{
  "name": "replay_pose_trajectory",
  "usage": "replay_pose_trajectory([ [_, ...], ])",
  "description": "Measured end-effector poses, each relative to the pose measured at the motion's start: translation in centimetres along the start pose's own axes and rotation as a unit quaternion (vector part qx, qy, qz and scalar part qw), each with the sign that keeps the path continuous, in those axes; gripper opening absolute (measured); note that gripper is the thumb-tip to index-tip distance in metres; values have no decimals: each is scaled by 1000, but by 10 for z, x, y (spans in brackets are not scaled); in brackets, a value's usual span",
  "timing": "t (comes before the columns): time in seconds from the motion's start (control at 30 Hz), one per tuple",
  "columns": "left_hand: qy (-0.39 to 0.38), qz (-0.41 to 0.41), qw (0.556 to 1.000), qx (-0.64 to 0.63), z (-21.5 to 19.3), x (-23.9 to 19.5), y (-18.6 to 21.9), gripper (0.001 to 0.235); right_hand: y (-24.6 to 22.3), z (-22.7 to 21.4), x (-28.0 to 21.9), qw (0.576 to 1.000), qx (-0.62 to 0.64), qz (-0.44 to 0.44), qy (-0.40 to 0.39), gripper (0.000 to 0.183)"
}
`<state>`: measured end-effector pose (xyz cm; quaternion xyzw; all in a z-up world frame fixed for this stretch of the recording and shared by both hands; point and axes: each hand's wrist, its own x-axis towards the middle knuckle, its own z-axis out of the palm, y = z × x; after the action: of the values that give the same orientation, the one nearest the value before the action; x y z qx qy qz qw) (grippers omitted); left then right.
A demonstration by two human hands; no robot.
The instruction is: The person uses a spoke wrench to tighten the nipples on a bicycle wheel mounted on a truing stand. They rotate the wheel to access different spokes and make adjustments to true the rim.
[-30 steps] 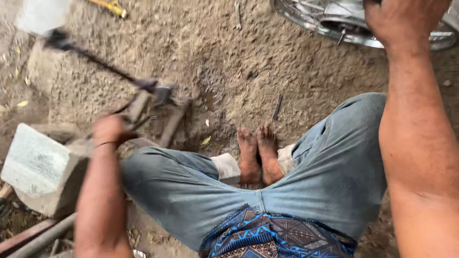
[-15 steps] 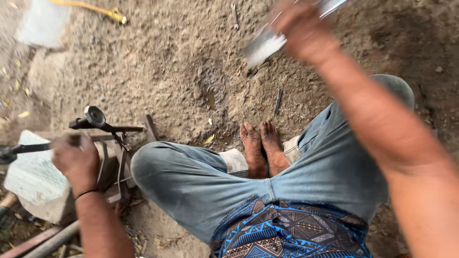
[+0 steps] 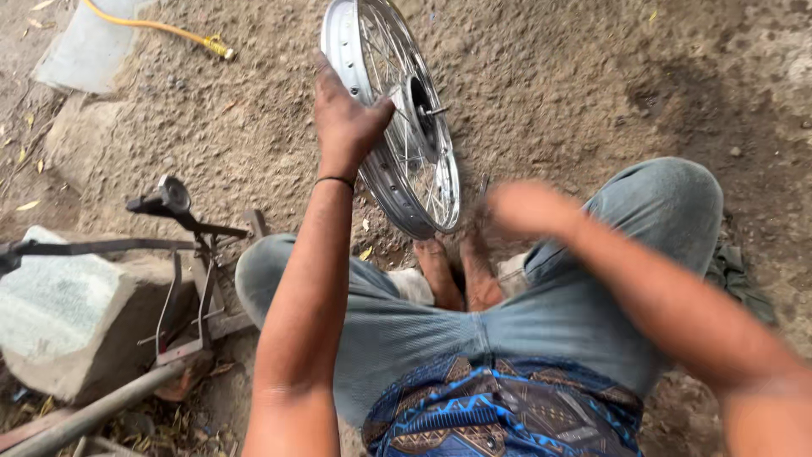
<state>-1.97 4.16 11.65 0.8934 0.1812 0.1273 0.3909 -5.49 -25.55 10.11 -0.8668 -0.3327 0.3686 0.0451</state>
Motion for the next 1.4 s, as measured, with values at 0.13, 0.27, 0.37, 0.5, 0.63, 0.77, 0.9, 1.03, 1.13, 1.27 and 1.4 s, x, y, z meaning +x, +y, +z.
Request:
replay_pose_trajectory([
  [0.13,52,130,990,-34,-6,-47,-19,126,59,-17,77,950,-132,19,282,48],
  [0.27,83,212,973,26,5,-148,1,116,67,25,133,954,-18,-26,299,59],
  [0.37,-50,-46,997,-32,18,-204,41,84,80,45,158,967,14,-46,252,55],
  [0.5,-120,-140,953,-242,46,-250,68,56,116,83,176,960,155,-85,216,49],
  [0.63,-136,-96,970,-178,45,-258,72,55,152,118,164,866,455,-177,109,45],
  [0.77,-215,50,938,-267,24,-196,56,44,161,123,151,957,265,-88,80,42],
  [0.9,-295,24,951,-86,40,-116,-1,37,165,112,137,948,308,-44,69,42],
  [1.03,-293,118,935,164,90,-101,-59,30,178,110,141,940,330,-26,80,43],
  [1.13,-296,131,936,141,114,-108,-76,25,188,121,142,935,344,-22,90,44],
  [1.27,-250,146,951,110,115,-109,-78,22,191,130,144,928,362,-10,93,45],
  [1.4,-250,153,953,73,117,-107,-78,14,194,136,137,923,374,7,87,45],
])
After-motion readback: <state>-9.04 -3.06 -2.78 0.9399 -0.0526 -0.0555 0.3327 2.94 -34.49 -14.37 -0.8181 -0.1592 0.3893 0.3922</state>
